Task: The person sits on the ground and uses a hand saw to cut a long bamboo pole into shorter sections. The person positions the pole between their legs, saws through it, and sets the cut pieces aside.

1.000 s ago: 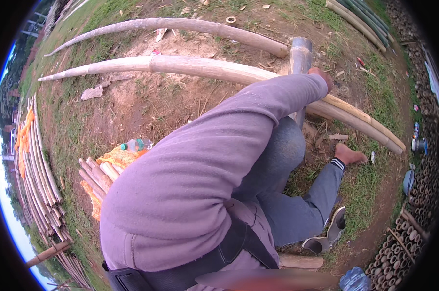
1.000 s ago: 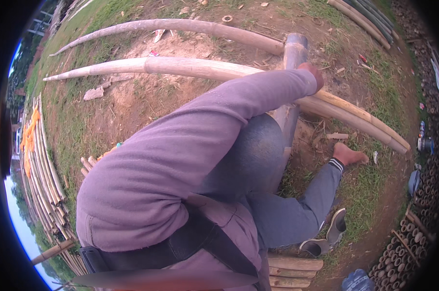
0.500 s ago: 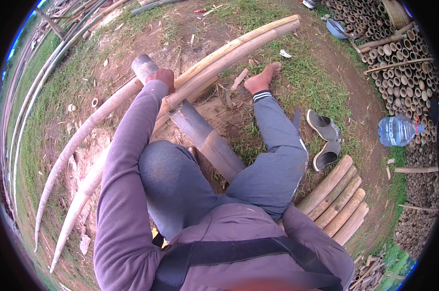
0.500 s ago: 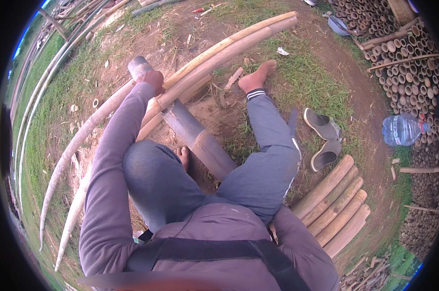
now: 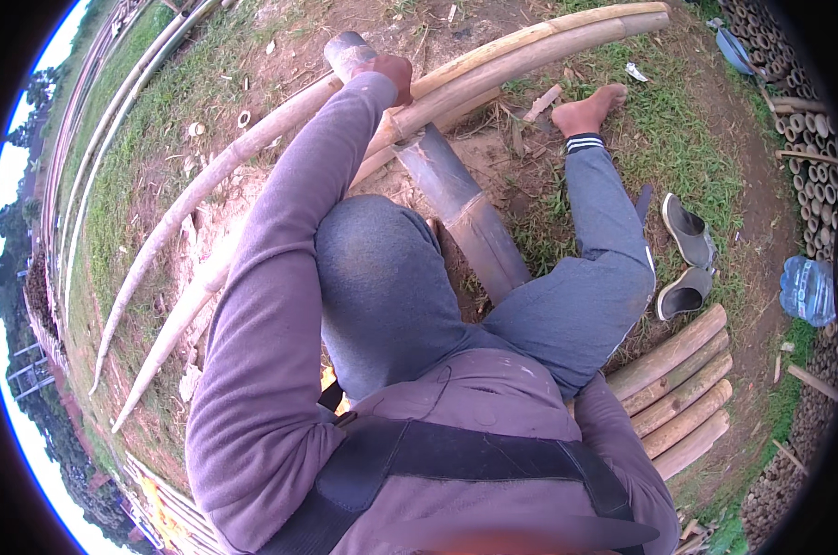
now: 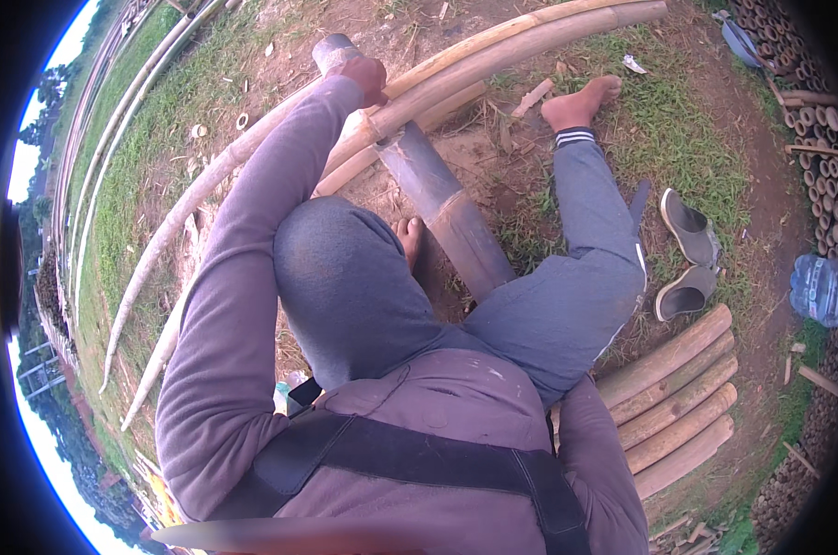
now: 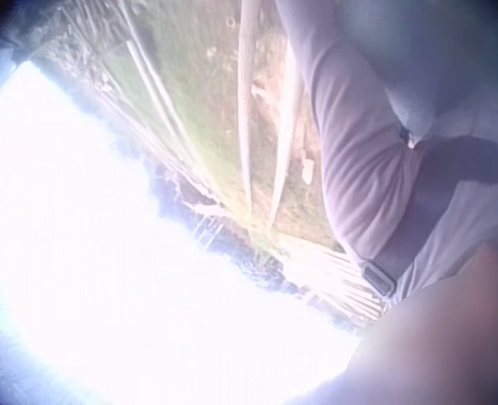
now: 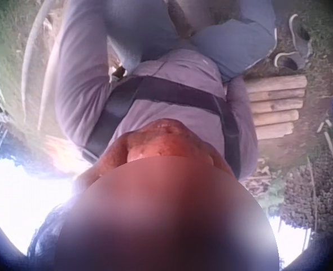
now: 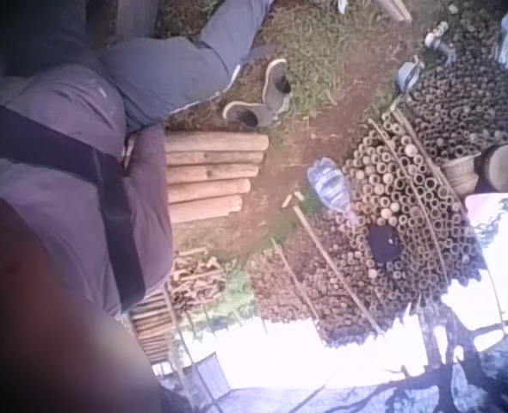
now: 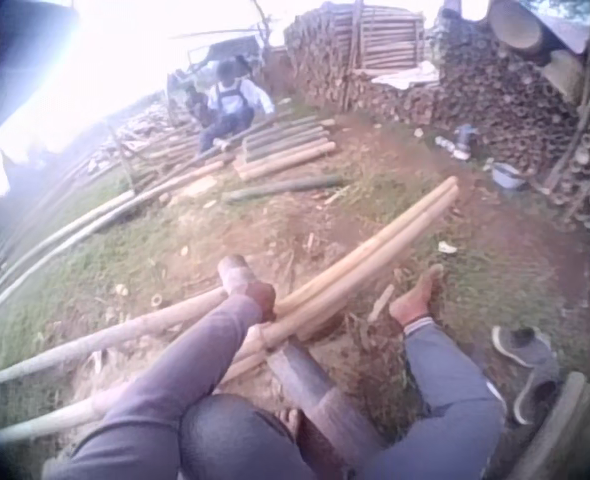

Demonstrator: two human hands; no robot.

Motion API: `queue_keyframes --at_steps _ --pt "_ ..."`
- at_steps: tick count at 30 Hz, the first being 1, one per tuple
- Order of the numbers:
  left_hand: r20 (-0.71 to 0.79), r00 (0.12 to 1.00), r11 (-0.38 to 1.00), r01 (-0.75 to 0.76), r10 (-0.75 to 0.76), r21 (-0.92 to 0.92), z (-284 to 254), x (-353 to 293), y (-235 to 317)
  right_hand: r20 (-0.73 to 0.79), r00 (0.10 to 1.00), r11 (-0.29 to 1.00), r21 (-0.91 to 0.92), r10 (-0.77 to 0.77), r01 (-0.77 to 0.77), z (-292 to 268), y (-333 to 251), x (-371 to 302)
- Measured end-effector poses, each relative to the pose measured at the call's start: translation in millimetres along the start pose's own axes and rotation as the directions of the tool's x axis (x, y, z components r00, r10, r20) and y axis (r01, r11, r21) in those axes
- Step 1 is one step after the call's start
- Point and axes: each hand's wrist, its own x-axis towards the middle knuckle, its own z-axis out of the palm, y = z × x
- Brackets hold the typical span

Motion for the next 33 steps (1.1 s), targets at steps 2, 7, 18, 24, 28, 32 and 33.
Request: queue_keyframes --at_steps 2,7,18,24,28,32,33 --pt "0.004 1.0 1.0 -0.002 0.002 0.022 5 3 -3 -0.008 1.0 1.0 -0.001 0.003 -0.003 4 -6 0" --pt "-0.034 0.999 0.999 0.032 -0.031 0.039 12 8 -7 0.004 1.0 0.997 -0.075 0.011 -0.01 3 -17 -6" --pt "0.046 0.998 0.998 -0.054 0.052 0.041 12 17 -19 -0.022 1.0 0.999 -0.032 -0.016 0.015 -12 -31 -11" --pt "-0.007 0.998 0.998 -0.068 0.068 0.012 13 20 -14 -0.013 0.979 0.855 0.489 0.205 -0.172 -13 -23 6" --pt "-0.01 0.999 0.999 -0.04 0.04 -0.023 17 14 -20 -0.042 0.991 0.944 0.311 0.13 -0.111 -2 -22 2" --pt "-0.011 0.999 0.998 -0.053 0.053 -0.021 15 19 -15 -0.109 0.992 0.984 0.171 0.062 -0.042 -4 -11 2" --pt "-0.005 0.999 0.999 -0.036 0.036 -0.025 19 17 -21 -0.094 0.995 0.992 0.126 0.028 -0.017 -3 -20 -6"
